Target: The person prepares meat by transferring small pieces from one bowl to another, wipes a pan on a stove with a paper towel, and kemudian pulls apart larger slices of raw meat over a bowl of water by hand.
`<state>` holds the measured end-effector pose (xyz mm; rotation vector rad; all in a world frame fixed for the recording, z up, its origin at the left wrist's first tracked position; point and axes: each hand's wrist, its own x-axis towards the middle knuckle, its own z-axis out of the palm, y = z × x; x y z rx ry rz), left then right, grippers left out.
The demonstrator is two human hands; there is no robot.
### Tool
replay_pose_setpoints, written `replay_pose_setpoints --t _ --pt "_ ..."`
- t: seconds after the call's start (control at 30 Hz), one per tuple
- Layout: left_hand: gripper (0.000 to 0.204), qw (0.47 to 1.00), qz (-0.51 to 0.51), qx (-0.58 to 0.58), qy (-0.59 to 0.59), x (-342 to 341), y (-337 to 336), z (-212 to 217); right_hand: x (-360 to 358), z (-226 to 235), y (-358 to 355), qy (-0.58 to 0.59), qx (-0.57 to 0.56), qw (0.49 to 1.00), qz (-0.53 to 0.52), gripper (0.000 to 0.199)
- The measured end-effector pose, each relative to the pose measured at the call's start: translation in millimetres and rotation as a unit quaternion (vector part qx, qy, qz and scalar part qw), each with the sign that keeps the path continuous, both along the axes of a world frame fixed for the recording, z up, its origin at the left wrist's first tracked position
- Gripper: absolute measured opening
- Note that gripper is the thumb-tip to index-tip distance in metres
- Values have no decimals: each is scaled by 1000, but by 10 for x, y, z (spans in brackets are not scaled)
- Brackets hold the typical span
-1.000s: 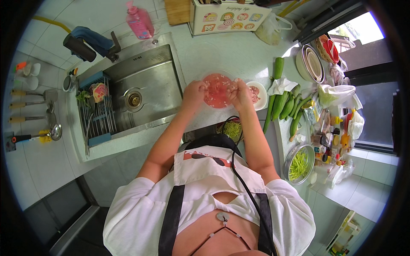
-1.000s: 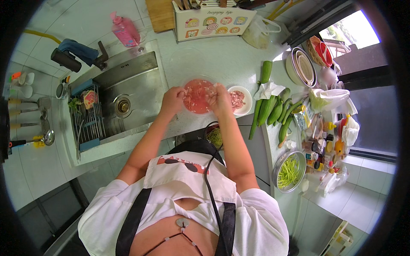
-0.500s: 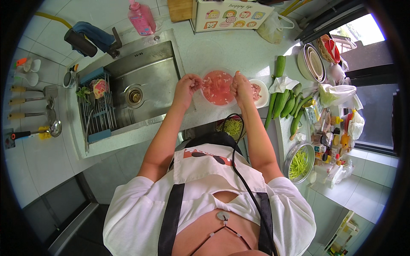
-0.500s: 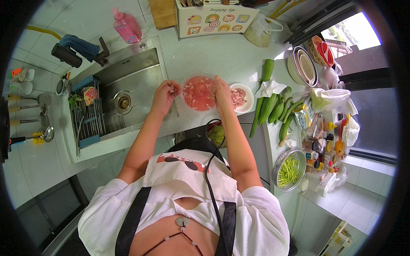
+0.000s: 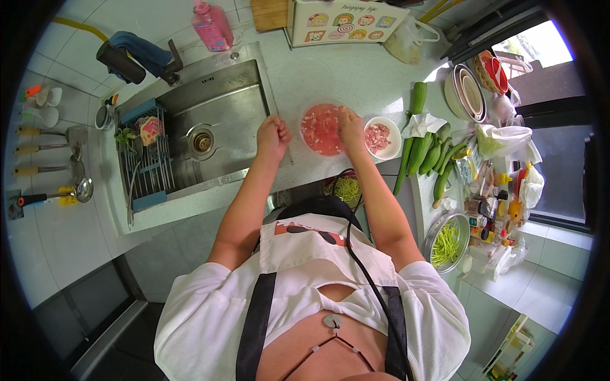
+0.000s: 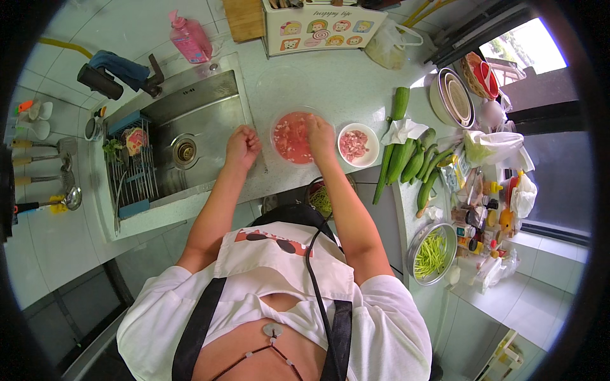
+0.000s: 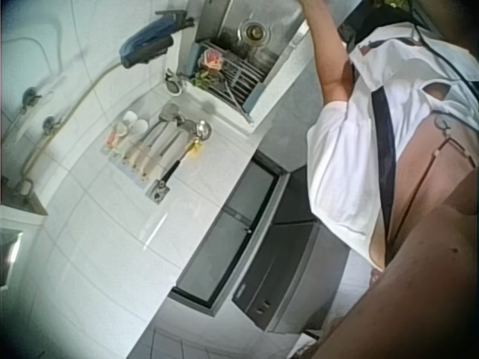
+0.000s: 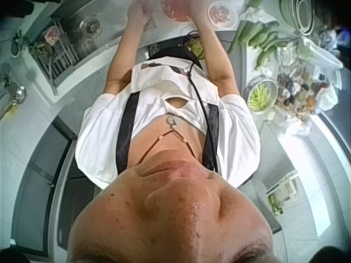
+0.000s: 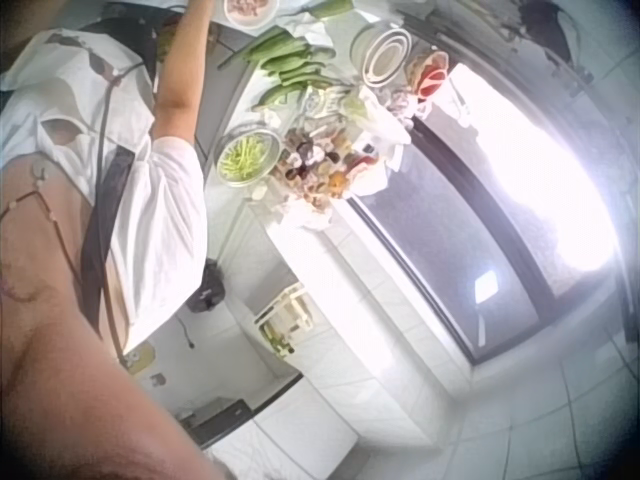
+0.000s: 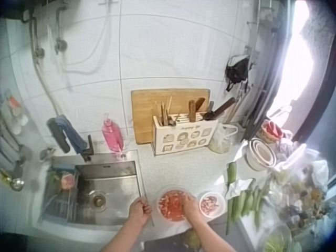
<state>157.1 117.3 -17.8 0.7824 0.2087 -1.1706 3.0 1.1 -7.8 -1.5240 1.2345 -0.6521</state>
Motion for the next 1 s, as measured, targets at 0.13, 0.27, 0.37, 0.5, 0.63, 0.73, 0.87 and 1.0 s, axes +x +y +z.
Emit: replay_pose_setpoints --t 0.13,0.27,0.37,0.5,0.63,0.73,0.87,1.0 --pt "19 998 27 58 -10 6 -8 26 14 -41 0 28 -26 999 11 32" --pt "19 997 30 76 -10 18 -7 32 13 72 12 62 -47 997 22 33" --pt "17 998 35 49 5 33 16 24 -117 256 0 59 -59 996 17 30" --pt "13 999 39 -4 37 69 40 -98 -531 165 -205 93 -274 957 -5 26" --pt "11 998 11 -28 56 49 67 -128 -883 274 -340 214 -199 956 -4 25" --pt "11 996 7 -42 73 29 62 -178 -1001 292 -343 287 -131 946 80 25" --pt "10 994 24 -50 91 16 48 -248 -974 419 -274 426 -199 882 39 22" --pt "11 994 15 -61 90 39 56 -320 -773 554 -220 358 -225 904 57 19"
